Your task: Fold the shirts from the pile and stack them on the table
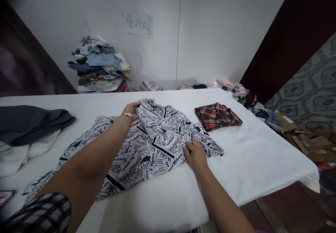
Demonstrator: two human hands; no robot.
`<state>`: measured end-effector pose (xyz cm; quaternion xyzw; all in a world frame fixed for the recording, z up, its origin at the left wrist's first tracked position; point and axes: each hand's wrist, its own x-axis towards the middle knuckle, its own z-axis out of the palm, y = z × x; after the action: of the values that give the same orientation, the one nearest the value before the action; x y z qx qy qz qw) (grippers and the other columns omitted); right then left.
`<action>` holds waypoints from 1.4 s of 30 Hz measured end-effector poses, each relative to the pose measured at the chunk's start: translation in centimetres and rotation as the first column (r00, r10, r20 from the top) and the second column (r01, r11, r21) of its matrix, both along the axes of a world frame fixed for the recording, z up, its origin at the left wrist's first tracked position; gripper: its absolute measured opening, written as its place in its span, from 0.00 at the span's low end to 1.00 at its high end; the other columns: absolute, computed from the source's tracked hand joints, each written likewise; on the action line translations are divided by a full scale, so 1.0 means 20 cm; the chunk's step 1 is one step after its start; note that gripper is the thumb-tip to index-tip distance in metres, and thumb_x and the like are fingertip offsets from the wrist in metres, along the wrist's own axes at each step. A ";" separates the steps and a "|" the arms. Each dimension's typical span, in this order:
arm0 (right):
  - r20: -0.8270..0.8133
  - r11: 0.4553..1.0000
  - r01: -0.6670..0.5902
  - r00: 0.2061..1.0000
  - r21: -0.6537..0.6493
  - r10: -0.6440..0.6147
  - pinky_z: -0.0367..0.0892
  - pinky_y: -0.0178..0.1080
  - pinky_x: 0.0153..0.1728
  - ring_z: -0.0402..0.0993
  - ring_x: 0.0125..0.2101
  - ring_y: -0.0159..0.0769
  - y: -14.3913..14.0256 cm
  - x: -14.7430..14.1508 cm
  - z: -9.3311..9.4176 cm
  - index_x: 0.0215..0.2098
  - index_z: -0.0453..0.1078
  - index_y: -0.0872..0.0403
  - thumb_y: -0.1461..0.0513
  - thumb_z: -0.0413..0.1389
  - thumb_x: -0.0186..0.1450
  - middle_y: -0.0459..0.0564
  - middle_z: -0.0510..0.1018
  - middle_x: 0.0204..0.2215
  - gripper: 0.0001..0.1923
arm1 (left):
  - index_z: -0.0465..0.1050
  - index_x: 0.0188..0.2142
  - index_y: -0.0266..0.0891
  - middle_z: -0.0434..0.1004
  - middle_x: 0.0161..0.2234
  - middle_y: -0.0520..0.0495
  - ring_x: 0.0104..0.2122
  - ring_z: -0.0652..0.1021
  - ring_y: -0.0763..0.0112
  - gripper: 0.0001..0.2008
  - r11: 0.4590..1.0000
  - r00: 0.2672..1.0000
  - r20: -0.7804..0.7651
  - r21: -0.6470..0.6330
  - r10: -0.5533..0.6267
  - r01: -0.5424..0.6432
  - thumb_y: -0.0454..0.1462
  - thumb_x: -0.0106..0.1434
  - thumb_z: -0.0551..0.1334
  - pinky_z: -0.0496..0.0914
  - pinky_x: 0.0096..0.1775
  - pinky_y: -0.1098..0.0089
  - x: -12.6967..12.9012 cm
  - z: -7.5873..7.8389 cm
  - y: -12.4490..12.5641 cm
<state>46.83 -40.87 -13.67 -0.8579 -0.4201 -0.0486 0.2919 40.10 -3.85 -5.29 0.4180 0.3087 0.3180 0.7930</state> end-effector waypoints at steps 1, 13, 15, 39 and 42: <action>-0.026 1.000 0.025 0.999 -0.012 -0.026 0.66 0.41 0.41 0.71 0.39 0.41 0.00 0.00 0.01 0.46 0.74 0.51 0.54 0.50 0.67 0.51 0.75 0.34 0.16 | 0.71 0.36 0.37 0.76 0.26 0.48 0.29 0.79 0.61 0.15 1.000 0.999 0.032 -0.004 0.020 -0.020 0.32 0.46 0.61 0.74 0.38 0.60 -0.02 0.04 0.01; -0.038 0.989 0.112 0.993 -0.093 -0.116 0.66 0.40 0.38 0.75 0.39 0.41 0.00 0.05 -0.02 0.49 0.74 0.51 0.54 0.47 0.65 0.51 0.80 0.38 0.21 | 0.66 0.42 0.42 0.76 0.30 0.50 0.32 0.79 0.68 0.16 0.942 0.929 -0.281 0.300 0.239 -0.151 0.35 0.52 0.60 0.74 0.36 0.65 -0.88 0.00 -0.04; -0.024 0.987 0.123 0.992 -0.103 -0.126 0.66 0.40 0.39 0.75 0.40 0.41 0.00 0.06 -0.03 0.50 0.74 0.50 0.53 0.47 0.65 0.50 0.80 0.40 0.21 | 0.69 0.42 0.41 0.76 0.29 0.48 0.31 0.79 0.63 0.16 0.900 0.739 -0.605 0.436 0.296 -0.004 0.37 0.51 0.62 0.74 0.36 0.62 -1.02 -0.07 -0.07; -0.021 0.980 0.156 0.987 -0.124 -0.160 0.69 0.42 0.38 0.76 0.41 0.45 -0.01 0.09 -0.06 0.53 0.72 0.51 0.51 0.46 0.65 0.53 0.80 0.45 0.24 | 0.77 0.39 0.45 0.76 0.51 0.49 0.54 0.71 0.62 0.18 0.147 0.532 -0.817 0.567 0.222 0.810 0.33 0.47 0.65 0.61 0.58 0.66 -0.96 -0.05 -0.15; -0.035 0.979 0.161 0.985 -0.121 -0.166 0.69 0.42 0.39 0.77 0.41 0.45 -0.01 0.08 -0.05 0.53 0.72 0.51 0.51 0.46 0.65 0.53 0.80 0.44 0.24 | 0.77 0.34 0.45 0.75 0.52 0.48 0.54 0.71 0.62 0.12 0.130 0.541 -0.799 0.585 0.263 0.800 0.36 0.47 0.68 0.61 0.57 0.67 -0.99 -0.07 -0.16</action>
<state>48.53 -40.97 -14.75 -0.9061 -0.3436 -0.0284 0.2451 20.35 -7.09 -6.69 0.9552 0.2410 0.0383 0.1674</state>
